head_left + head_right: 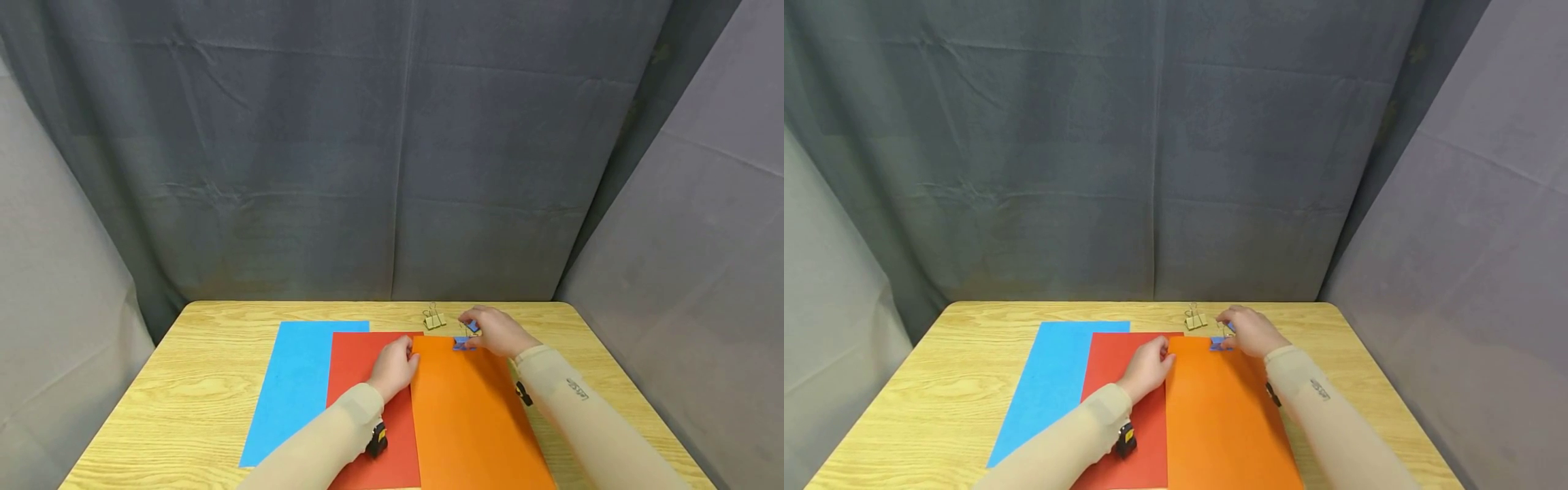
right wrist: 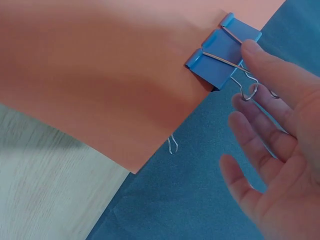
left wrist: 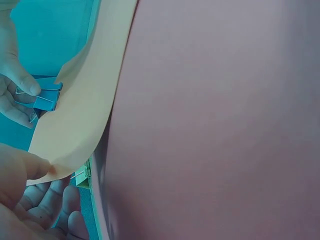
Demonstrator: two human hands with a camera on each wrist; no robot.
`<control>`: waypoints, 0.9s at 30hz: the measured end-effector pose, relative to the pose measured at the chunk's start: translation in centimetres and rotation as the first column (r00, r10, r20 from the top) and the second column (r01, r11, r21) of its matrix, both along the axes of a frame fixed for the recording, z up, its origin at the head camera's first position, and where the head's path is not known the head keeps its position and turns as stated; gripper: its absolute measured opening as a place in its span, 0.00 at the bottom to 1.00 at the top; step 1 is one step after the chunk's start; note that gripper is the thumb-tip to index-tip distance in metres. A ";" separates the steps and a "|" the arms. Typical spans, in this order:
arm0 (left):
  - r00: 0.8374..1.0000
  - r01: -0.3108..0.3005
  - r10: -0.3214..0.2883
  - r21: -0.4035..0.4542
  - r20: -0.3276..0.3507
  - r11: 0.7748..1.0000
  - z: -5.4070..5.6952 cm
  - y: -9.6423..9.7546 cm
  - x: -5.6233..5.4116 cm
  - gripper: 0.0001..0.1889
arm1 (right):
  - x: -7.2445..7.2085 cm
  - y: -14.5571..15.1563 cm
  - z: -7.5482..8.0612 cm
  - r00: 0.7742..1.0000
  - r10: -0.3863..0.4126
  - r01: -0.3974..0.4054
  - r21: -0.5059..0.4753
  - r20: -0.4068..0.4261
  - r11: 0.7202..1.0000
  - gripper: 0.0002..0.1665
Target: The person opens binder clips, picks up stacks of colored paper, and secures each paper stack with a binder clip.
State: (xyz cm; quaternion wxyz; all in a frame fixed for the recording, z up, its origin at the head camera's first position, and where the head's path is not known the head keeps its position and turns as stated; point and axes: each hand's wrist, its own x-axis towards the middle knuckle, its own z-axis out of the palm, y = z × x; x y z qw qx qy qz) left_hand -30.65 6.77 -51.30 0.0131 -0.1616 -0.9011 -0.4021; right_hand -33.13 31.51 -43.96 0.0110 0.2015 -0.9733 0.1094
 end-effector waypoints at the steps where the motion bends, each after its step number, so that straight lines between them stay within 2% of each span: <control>1: 1.000 -0.001 0.001 -0.004 0.005 1.000 0.0 0.0 0.0 0.06 | 0.0 0.1 0.0 1.000 0.001 -0.001 0.000 0.005 1.000 0.28; 13: 0.998 0.014 -0.015 0.006 0.056 1.000 0.1 -0.1 0.3 0.06 | 0.2 0.4 -0.2 0.999 0.002 -0.001 -0.033 0.042 0.999 0.28; 20: 0.999 0.032 -0.034 0.034 0.040 0.999 0.0 0.0 0.3 0.07 | 0.3 0.5 -0.4 0.999 0.003 -0.001 -0.051 0.039 0.999 0.28; 27: 0.999 0.037 -0.039 0.078 0.023 0.996 0.0 -0.1 0.3 0.03 | 0.4 0.6 -0.4 0.999 -0.002 0.006 -0.071 0.053 0.997 0.29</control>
